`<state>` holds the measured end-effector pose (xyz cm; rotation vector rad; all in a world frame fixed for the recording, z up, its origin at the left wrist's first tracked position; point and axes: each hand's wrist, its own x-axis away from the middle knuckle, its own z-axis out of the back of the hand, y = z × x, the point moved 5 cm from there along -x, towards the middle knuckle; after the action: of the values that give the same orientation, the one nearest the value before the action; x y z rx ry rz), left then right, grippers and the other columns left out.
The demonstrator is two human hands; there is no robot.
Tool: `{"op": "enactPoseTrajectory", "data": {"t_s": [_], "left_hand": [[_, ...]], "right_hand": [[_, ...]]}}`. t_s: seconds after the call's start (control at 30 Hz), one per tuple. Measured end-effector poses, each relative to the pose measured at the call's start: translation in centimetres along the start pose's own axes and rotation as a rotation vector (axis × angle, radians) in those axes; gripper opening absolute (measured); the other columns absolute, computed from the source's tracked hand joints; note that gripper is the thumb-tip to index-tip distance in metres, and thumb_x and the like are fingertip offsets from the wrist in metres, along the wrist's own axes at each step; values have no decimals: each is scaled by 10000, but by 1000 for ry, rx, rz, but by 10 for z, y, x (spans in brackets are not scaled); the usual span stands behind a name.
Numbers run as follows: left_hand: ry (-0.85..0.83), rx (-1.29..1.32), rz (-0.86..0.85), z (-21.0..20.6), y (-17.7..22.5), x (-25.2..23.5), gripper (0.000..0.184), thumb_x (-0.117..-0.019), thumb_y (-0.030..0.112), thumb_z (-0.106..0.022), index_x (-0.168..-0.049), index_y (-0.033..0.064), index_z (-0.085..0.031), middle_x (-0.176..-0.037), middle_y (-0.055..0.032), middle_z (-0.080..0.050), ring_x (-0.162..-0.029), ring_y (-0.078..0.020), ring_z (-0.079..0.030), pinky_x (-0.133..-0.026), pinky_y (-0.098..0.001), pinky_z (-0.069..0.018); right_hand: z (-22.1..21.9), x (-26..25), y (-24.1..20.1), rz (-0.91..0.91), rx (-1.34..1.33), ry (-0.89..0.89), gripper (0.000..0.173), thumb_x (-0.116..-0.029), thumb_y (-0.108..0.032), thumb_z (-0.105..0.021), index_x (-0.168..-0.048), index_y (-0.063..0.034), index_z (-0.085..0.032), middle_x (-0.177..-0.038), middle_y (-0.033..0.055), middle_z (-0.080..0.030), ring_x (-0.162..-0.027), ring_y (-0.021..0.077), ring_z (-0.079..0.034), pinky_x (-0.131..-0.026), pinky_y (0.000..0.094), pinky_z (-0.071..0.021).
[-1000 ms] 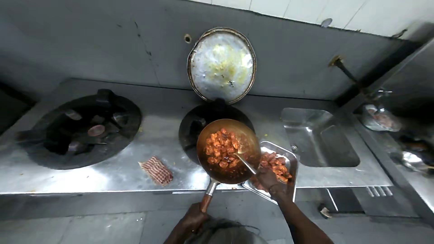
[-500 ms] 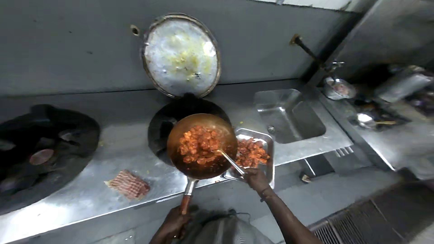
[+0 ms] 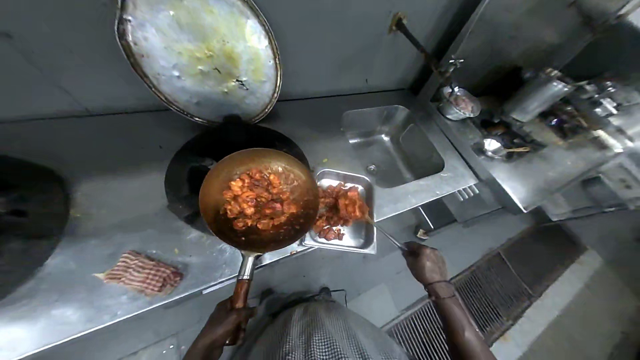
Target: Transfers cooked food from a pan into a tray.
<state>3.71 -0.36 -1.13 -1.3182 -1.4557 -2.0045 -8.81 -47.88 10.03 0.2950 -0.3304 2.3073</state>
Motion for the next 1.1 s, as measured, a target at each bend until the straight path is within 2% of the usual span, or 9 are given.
{"op": "enactPoseTrajectory", "data": {"t_s": [0.1,0.3,0.43,0.57,0.67,0.8,0.9,1.03,1.1], "left_hand": [[0,12,-4,1,0,0,183,-922,48,-692,-1020,28,-539,-615,-41,-530,-431,-132,-520,-406,-275,-488],[2,-1,3,2,2,0,160,-936,44,-678,-1008,35,-535,-601,-28,-519,-428,-121,-511,-405,-262,-477],[-6,-12,1,1,5,2,181,-932,49,-688,-1032,31,-538,-624,-30,-528,-449,-130,-525,-426,-277,-496],[-9,-24,23,1,2,-1,281,-932,86,-709,-1142,19,-534,-693,-50,-560,-484,-142,-550,-454,-294,-517],[-16,-2,4,-1,-7,-8,325,-917,95,-720,-1169,12,-533,-713,-57,-572,-491,-149,-554,-458,-307,-519],[-14,11,-35,-4,-15,-16,345,-898,105,-730,-1172,11,-544,-719,-60,-581,-498,-148,-561,-463,-305,-514],[-9,-12,-46,-2,-18,-19,355,-886,121,-743,-1167,14,-554,-732,-71,-593,-512,-160,-574,-479,-318,-527],[-15,-40,-46,-2,-15,-18,434,-877,137,-754,-1239,11,-551,-781,-87,-616,-551,-170,-588,-514,-336,-530],[-20,-47,-43,-2,-15,-19,433,-870,127,-751,-1238,8,-555,-795,-93,-621,-555,-176,-589,-523,-347,-536]], "right_hand": [[-3,0,10,-80,248,-15,230,-1018,-267,-571,-1150,-207,-750,-1082,125,-758,-1025,360,-721,-837,594,-553],[-2,13,13,-101,268,62,280,-1032,-228,-547,-1231,-220,-744,-1153,105,-753,-1035,343,-724,-847,575,-563],[8,16,11,-123,200,76,257,-1030,-235,-566,-1210,-209,-749,-1115,136,-754,-1017,378,-719,-826,609,-553],[22,3,-15,33,-99,125,196,-1009,-228,-651,-1117,-121,-775,-923,162,-748,-845,382,-711,-762,648,-536],[17,-13,-60,136,-134,-10,211,-1014,-241,-643,-1150,-144,-772,-914,126,-751,-809,331,-711,-753,611,-555],[15,-26,-131,196,162,-228,227,-999,-307,-608,-1094,-164,-757,-1058,144,-739,-1012,364,-696,-860,620,-529],[4,-42,-153,226,257,-358,261,-989,-313,-604,-1071,-107,-741,-1104,174,-718,-1053,377,-680,-874,638,-514],[-49,-64,-165,329,134,-545,302,-1010,-307,-609,-1028,-34,-736,-971,170,-710,-873,312,-680,-823,553,-538],[-80,-54,-184,303,-17,-571,317,-1033,-311,-581,-1070,-29,-721,-927,147,-694,-783,264,-658,-761,483,-546]]}}
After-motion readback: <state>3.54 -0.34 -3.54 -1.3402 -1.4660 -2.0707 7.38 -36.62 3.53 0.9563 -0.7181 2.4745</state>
